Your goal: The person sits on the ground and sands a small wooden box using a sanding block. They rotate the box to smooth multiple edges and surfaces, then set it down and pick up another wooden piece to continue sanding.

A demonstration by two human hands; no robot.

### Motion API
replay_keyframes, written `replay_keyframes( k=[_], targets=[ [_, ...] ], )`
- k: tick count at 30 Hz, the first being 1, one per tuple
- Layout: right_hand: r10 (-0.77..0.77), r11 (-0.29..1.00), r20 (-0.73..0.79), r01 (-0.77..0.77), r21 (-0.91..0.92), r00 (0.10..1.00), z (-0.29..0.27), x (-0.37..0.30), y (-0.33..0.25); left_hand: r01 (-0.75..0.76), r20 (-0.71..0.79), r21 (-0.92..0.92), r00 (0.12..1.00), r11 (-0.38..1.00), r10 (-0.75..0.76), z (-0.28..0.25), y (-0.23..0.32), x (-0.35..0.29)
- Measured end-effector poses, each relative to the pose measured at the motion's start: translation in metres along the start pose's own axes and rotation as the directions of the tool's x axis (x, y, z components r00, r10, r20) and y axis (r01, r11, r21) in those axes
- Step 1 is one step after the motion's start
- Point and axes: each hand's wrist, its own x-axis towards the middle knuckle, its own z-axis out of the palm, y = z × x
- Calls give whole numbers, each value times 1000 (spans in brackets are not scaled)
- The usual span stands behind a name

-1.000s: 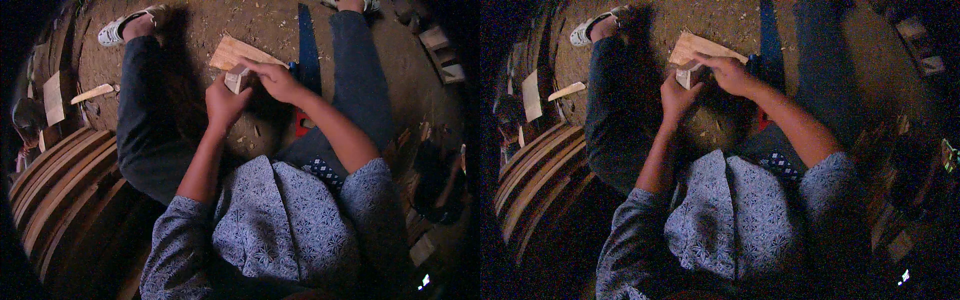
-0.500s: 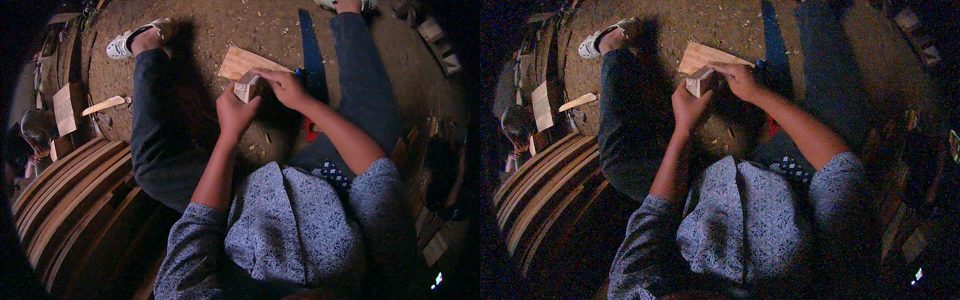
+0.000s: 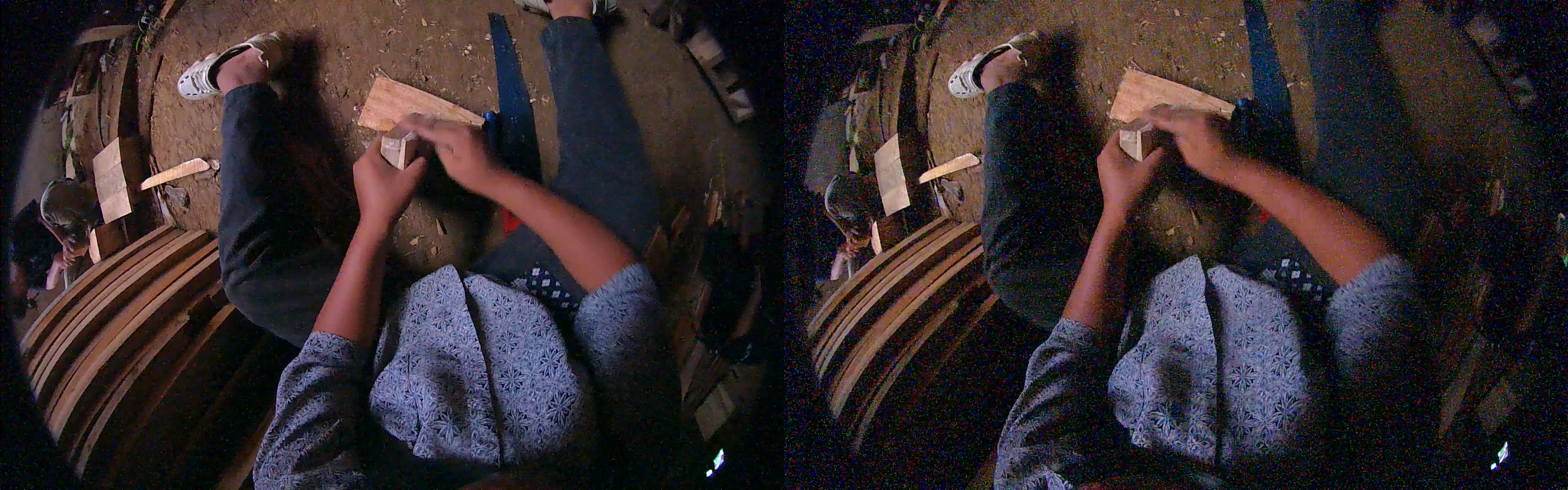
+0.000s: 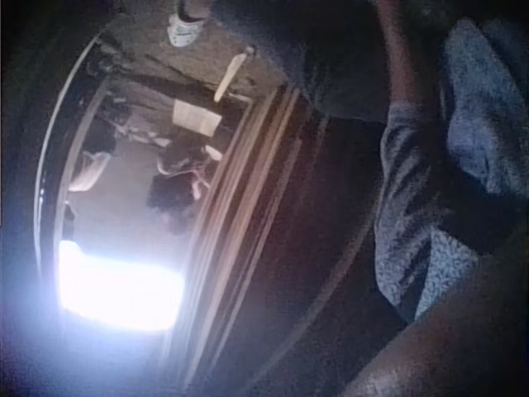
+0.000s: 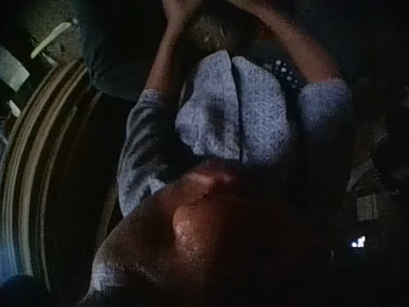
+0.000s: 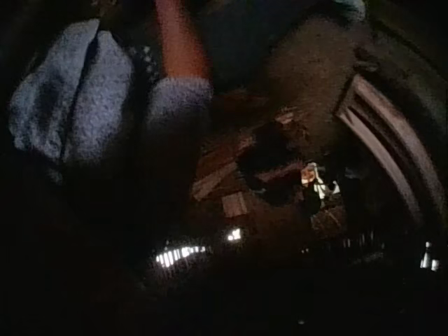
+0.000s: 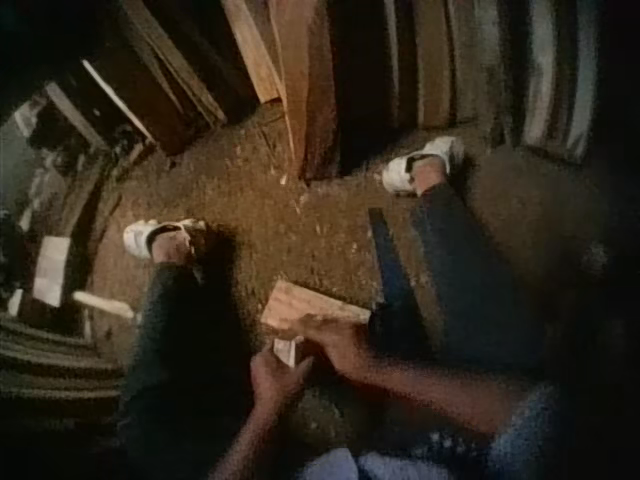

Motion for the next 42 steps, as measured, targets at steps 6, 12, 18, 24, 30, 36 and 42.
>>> replay_keyframes(
  k=[6, 12, 18, 24, 30, 36, 42],
  targets=[
    [47, 999, 87, -46, -19, 995, -9, 5, -40, 38, 7, 58, 999, 998, -38, -5, 18, 0],
    [150, 988, 84, -145, -56, 985, -9, 3, 8, 30, 5, 38, 1000, 999, -31, -7, 22, 1],
    [393, 918, 215, -393, -44, 894, -23, 13, -1, 57, 17, 57, 998, 997, -58, -4, 26, -5],
    [121, 991, 159, -129, 39, 980, -15, 3, -12, 27, 16, 17, 1000, 999, -27, -1, 23, -5],
    [140, 989, 267, -146, 3, 954, -36, 11, 14, 13, 2, -11, 1000, 1000, -12, -3, 12, 1],
    [87, 995, 174, -95, 39, 981, -22, 6, -9, 31, 13, -40, 999, 999, -30, -3, 10, 3],
    [98, 995, 103, -94, -43, 990, -6, 11, 31, 25, 10, 12, 1000, 1000, -25, -7, 20, 2]
  ],
)
